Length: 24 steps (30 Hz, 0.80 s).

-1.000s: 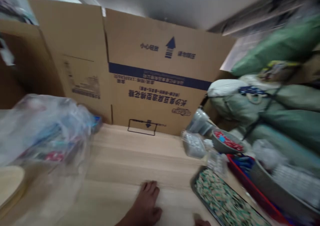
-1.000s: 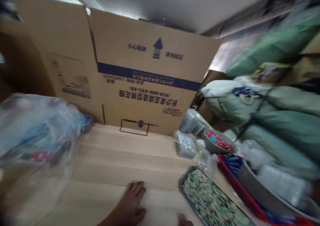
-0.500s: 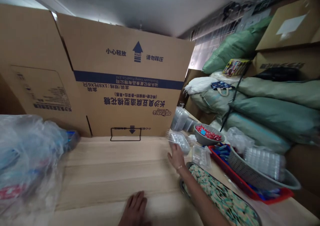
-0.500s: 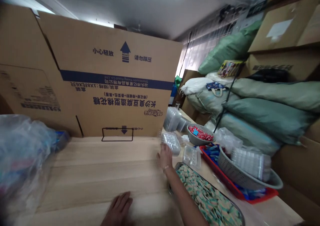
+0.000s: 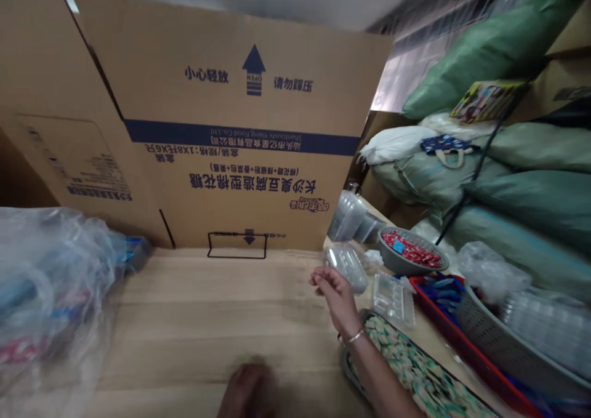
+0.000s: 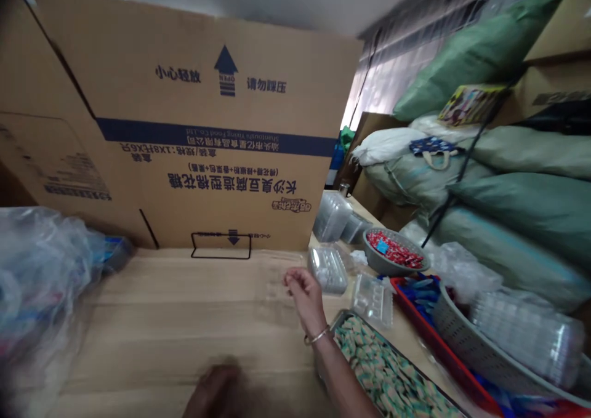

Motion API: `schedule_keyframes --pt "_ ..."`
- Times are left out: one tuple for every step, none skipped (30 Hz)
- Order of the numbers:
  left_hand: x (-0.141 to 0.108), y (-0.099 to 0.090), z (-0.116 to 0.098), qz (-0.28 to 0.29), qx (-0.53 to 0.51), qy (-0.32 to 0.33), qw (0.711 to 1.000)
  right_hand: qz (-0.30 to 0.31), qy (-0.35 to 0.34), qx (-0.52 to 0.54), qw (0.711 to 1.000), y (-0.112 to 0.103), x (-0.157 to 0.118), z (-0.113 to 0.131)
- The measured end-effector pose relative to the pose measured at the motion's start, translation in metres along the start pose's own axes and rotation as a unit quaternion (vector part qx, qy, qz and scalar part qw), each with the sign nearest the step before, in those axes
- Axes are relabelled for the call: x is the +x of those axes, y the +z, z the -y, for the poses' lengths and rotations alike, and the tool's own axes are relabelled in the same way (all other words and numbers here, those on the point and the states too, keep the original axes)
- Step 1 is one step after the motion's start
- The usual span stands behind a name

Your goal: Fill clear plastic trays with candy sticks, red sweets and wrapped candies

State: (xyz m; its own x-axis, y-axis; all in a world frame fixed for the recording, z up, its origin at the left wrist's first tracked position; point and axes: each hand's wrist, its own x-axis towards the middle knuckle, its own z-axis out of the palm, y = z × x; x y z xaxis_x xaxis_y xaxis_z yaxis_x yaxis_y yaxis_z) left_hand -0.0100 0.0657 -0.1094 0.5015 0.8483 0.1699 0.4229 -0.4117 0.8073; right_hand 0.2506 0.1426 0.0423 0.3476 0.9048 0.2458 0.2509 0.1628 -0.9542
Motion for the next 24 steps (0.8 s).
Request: schedule_keyframes --pt "0.004 -0.005 -0.014 -0.035 -0.089 -0.045 0.994 0.009 0.058 0.096 0.994 0.008 -0.016 0.001" --pt "0.009 -0.01 -0.029 -0.061 -0.17 -0.081 0.98 0.013 0.111 0.169 0.979 0.015 -0.031 0.001" --pt "0.015 -0.014 -0.044 -0.08 -0.233 -0.101 0.964 0.011 0.153 0.211 0.966 0.023 -0.044 0.001" --pt "0.021 -0.018 -0.057 -0.101 -0.282 -0.112 0.947 0.004 0.184 0.238 0.954 0.03 -0.055 0.0" --pt "0.026 -0.021 -0.069 -0.112 -0.319 -0.122 0.933 -0.003 0.206 0.256 0.944 0.037 -0.065 -0.002" --pt "0.03 -0.024 -0.079 -0.123 -0.345 -0.133 0.921 -0.01 0.223 0.27 0.937 0.043 -0.073 -0.005" --pt "0.034 -0.026 -0.087 -0.131 -0.365 -0.148 0.91 -0.015 0.237 0.279 0.93 0.048 -0.079 -0.009" --pt "0.035 -0.029 -0.093 -0.136 -0.38 -0.165 0.9 -0.017 0.246 0.284 0.927 0.052 -0.084 -0.013" --pt "0.036 -0.033 -0.096 -0.137 -0.392 -0.181 0.892 -0.018 0.248 0.282 0.927 0.055 -0.089 -0.018" --pt "0.035 -0.037 -0.096 -0.136 -0.4 -0.196 0.885 -0.021 0.244 0.274 0.93 0.057 -0.093 -0.025" --pt "0.034 -0.041 -0.094 -0.133 -0.404 -0.211 0.88 -0.028 0.236 0.26 0.936 0.057 -0.097 -0.031" --pt "0.033 -0.046 -0.09 -0.124 -0.4 -0.228 0.879 -0.037 0.224 0.237 0.945 0.057 -0.101 -0.039" --pt "0.033 -0.052 -0.083 -0.114 -0.383 -0.245 0.883 -0.047 0.208 0.208 0.955 0.054 -0.105 -0.046" --pt "0.034 -0.057 -0.075 -0.102 -0.355 -0.261 0.892 -0.052 0.186 0.173 0.966 0.051 -0.11 -0.053" --pt "0.036 -0.063 -0.065 -0.092 -0.314 -0.272 0.905 -0.048 0.158 0.131 0.978 0.047 -0.115 -0.059" --pt "0.04 -0.068 -0.055 -0.086 -0.266 -0.268 0.922 -0.033 0.125 0.087 0.988 0.043 -0.12 -0.064" --pt "0.046 -0.072 -0.044 -0.08 -0.222 -0.251 0.939 -0.014 0.09 0.045 0.995 0.038 -0.125 -0.068" --pt "0.052 -0.075 -0.034 -0.074 -0.184 -0.228 0.953 0.005 0.056 0.008 0.998 0.032 -0.129 -0.07" --pt "0.059 -0.078 -0.025 -0.067 -0.15 -0.208 0.964 0.02 0.028 -0.023 0.999 0.026 -0.133 -0.07" --pt "0.066 -0.08 -0.017 -0.061 -0.114 -0.196 0.972 0.028 0.007 -0.048 0.998 0.02 -0.135 -0.069" --pt "0.072 -0.082 -0.011 -0.059 -0.072 -0.191 0.977 0.028 -0.008 -0.067 0.997 0.012 -0.137 -0.067" --pt "0.077 -0.083 -0.006 -0.064 -0.022 -0.186 0.98 0.023 -0.018 -0.083 0.996 0.003 -0.137 -0.064" --pt "0.081 -0.084 -0.003 -0.081 0.038 -0.173 0.981 0.015 -0.024 -0.099 0.995 -0.007 -0.136 -0.06" --pt "0.084 -0.084 -0.001 -0.105 0.107 -0.153 0.977 0.004 -0.026 -0.113 0.993 -0.019 -0.134 -0.056"
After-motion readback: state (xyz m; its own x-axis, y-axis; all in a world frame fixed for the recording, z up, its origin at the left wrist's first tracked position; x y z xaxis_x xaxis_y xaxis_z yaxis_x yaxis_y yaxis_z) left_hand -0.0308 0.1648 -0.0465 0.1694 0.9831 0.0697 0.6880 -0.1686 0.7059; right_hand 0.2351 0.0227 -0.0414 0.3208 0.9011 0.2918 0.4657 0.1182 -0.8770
